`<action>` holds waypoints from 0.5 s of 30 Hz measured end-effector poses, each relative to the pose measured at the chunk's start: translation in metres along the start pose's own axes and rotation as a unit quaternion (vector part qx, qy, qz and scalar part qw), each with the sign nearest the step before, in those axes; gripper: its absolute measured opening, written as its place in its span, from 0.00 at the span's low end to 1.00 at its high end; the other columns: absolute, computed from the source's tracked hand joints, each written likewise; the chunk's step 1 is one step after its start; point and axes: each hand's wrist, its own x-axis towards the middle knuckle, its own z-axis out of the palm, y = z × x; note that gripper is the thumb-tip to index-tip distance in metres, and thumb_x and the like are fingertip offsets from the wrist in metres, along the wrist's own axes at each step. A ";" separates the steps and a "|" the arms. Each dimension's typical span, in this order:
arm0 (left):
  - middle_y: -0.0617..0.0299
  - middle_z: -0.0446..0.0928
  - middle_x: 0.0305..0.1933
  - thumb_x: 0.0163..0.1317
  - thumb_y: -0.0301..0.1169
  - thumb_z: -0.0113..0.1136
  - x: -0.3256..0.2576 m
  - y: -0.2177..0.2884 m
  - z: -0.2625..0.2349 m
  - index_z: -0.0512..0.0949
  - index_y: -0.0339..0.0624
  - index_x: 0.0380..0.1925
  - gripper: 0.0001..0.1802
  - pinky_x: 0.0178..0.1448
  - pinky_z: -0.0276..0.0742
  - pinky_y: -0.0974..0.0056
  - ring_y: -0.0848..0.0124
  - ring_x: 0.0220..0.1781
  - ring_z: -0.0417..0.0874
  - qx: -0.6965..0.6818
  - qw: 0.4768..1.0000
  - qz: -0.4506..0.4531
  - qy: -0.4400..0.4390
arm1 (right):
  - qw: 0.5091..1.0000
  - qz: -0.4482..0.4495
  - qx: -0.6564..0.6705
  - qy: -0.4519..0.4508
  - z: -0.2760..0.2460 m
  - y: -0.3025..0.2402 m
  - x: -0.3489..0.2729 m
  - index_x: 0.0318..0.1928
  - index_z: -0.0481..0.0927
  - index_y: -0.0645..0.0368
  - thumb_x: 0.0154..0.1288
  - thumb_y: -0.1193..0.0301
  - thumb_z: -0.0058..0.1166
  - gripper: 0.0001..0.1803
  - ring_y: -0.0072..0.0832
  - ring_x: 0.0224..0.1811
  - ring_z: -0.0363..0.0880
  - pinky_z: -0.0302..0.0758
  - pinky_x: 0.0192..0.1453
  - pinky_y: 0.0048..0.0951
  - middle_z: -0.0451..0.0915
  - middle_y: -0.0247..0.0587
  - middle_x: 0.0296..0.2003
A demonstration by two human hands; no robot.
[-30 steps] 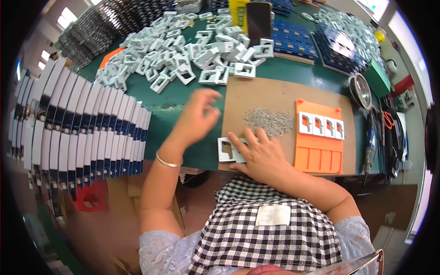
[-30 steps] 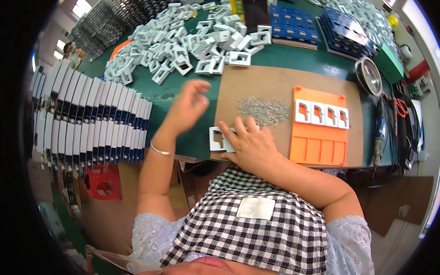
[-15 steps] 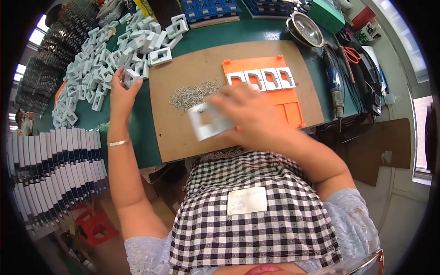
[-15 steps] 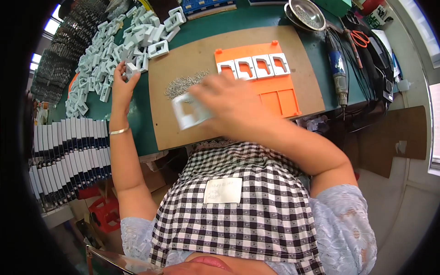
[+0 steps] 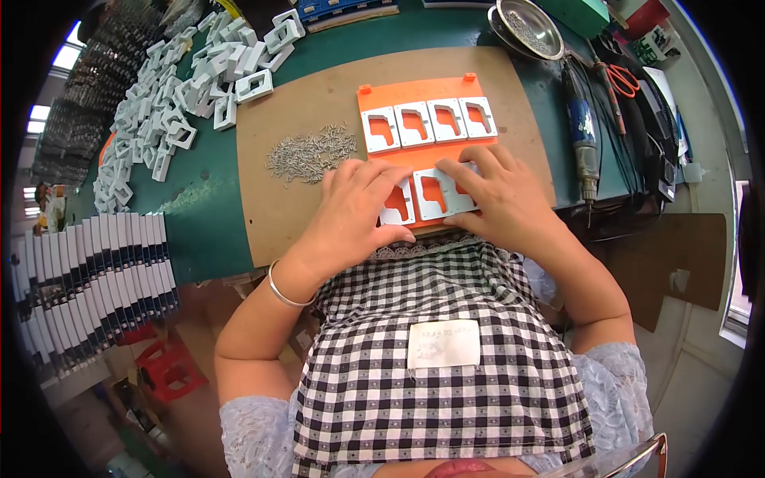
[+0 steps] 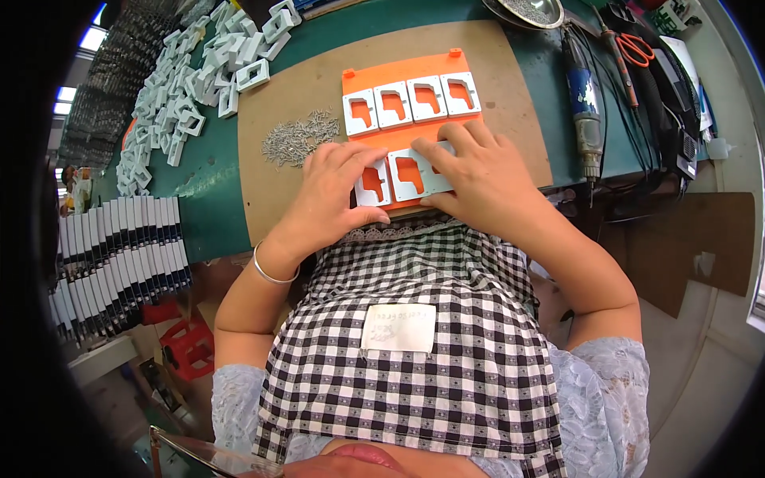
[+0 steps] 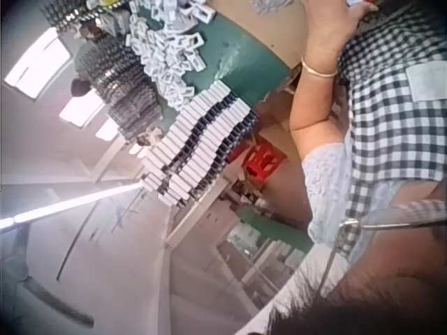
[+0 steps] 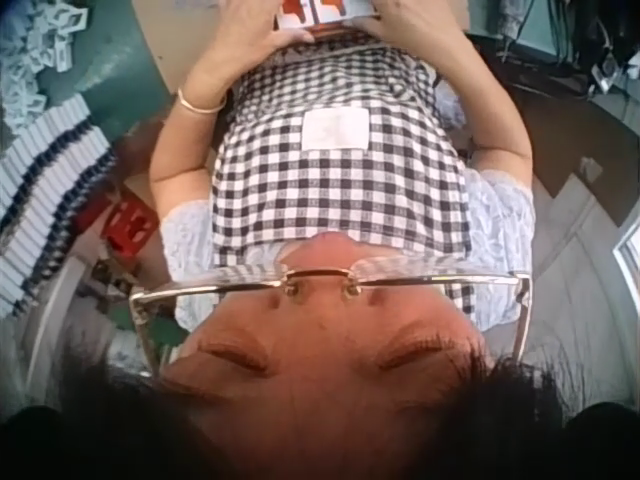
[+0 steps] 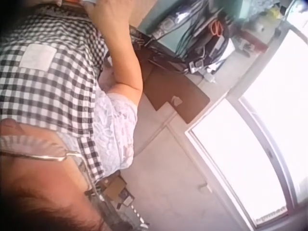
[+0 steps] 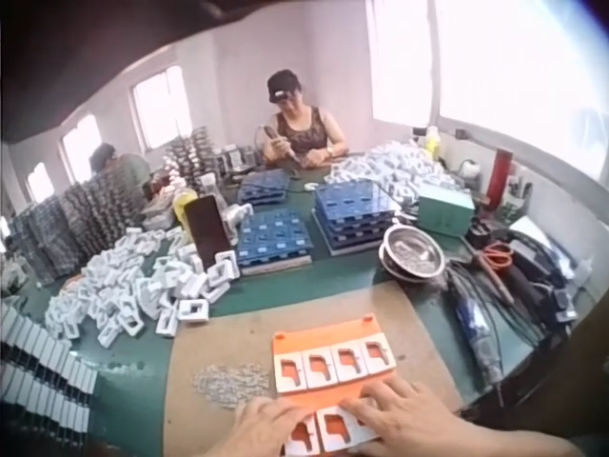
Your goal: The person assembles small electronic components by placing circuit boards into a jig, then securing them with screws using an electric screwdriver.
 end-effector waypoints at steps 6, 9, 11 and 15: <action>0.57 0.68 0.64 0.41 0.45 0.76 -0.006 0.007 0.013 0.66 0.45 0.65 0.49 0.70 0.56 0.50 0.54 0.65 0.64 0.009 0.999 -0.024 0.043 | 0.999 0.010 0.018 0.028 -0.005 0.005 -0.007 0.64 0.69 0.51 0.47 0.57 0.71 0.43 0.44 0.61 0.69 0.69 0.63 0.42 0.71 0.42 0.58; 0.55 0.66 0.67 0.43 0.45 0.75 -0.010 0.011 0.016 0.63 0.42 0.67 0.50 0.72 0.55 0.48 0.52 0.69 0.61 0.031 0.997 -0.005 0.071 | 0.999 0.010 0.013 0.039 -0.009 0.020 -0.018 0.68 0.66 0.52 0.47 0.57 0.71 0.46 0.44 0.66 0.65 0.65 0.68 0.43 0.68 0.42 0.63; 0.54 0.65 0.68 0.45 0.46 0.74 -0.008 0.014 0.017 0.63 0.40 0.67 0.50 0.73 0.53 0.47 0.51 0.72 0.59 0.040 0.995 0.010 0.096 | 0.999 0.022 -0.001 0.028 -0.009 0.023 -0.018 0.69 0.63 0.56 0.49 0.56 0.69 0.48 0.43 0.72 0.60 0.57 0.74 0.44 0.65 0.43 0.68; 0.53 0.64 0.69 0.50 0.50 0.70 0.009 0.011 0.031 0.62 0.38 0.68 0.48 0.74 0.53 0.44 0.50 0.73 0.58 0.093 0.990 0.058 0.091 | 0.997 -0.062 -0.021 0.029 0.016 0.017 -0.009 0.71 0.61 0.57 0.59 0.46 0.58 0.46 0.38 0.75 0.55 0.46 0.78 0.49 0.66 0.42 0.67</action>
